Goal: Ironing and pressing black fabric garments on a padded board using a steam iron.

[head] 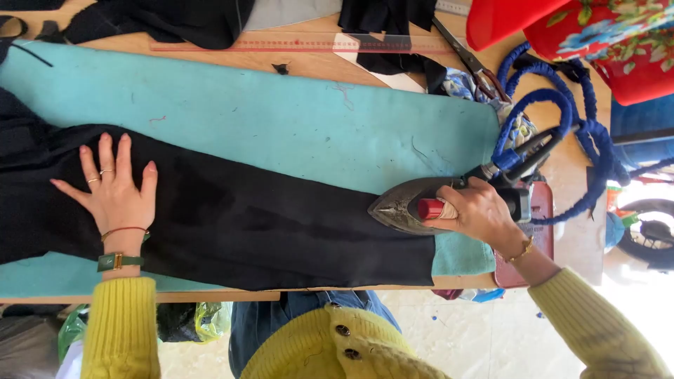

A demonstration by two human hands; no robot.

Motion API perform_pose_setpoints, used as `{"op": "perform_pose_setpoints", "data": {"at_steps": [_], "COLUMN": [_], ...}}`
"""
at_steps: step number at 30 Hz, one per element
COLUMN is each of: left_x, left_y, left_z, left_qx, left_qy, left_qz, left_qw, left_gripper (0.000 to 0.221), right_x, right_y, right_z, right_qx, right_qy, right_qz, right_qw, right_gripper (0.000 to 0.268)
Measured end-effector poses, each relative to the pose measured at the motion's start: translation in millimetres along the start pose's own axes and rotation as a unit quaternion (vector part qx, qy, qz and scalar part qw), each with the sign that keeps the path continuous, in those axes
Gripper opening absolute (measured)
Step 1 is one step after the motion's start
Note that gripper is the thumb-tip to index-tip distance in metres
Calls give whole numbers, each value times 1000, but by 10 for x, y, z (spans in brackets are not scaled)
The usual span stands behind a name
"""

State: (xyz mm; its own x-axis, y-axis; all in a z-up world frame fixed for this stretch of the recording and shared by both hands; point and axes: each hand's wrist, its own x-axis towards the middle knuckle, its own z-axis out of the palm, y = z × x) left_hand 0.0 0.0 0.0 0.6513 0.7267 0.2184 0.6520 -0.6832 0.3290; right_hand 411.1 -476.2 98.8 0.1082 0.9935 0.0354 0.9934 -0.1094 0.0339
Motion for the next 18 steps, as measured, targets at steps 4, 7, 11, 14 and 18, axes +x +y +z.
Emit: {"op": "perform_pose_setpoints", "data": {"at_steps": [4, 7, 11, 14, 18], "left_x": [-18, 4, 13, -7, 88], "left_y": [21, 30, 17, -79, -193], "left_z": [-14, -38, -31, 57, -144], "left_qx": [-11, -8, -8, 40, 218], "left_qy": [13, 11, 11, 59, 139], "left_qz": [8, 14, 10, 39, 117], "left_qw": [1000, 1000, 1000, 997, 959], "left_gripper": [54, 54, 54, 52, 44], "right_x": [197, 340, 359, 325, 534], "right_y": [-213, -310, -273, -281, -548], "right_z": [19, -36, -82, -7, -7], "right_qx": [0, 8, 26, 6, 0], "right_qy": [22, 49, 35, 39, 61], "right_qz": [73, 18, -49, 8, 27], "right_qw": [997, 999, 998, 999, 998], "right_gripper": [57, 65, 62, 58, 59]}}
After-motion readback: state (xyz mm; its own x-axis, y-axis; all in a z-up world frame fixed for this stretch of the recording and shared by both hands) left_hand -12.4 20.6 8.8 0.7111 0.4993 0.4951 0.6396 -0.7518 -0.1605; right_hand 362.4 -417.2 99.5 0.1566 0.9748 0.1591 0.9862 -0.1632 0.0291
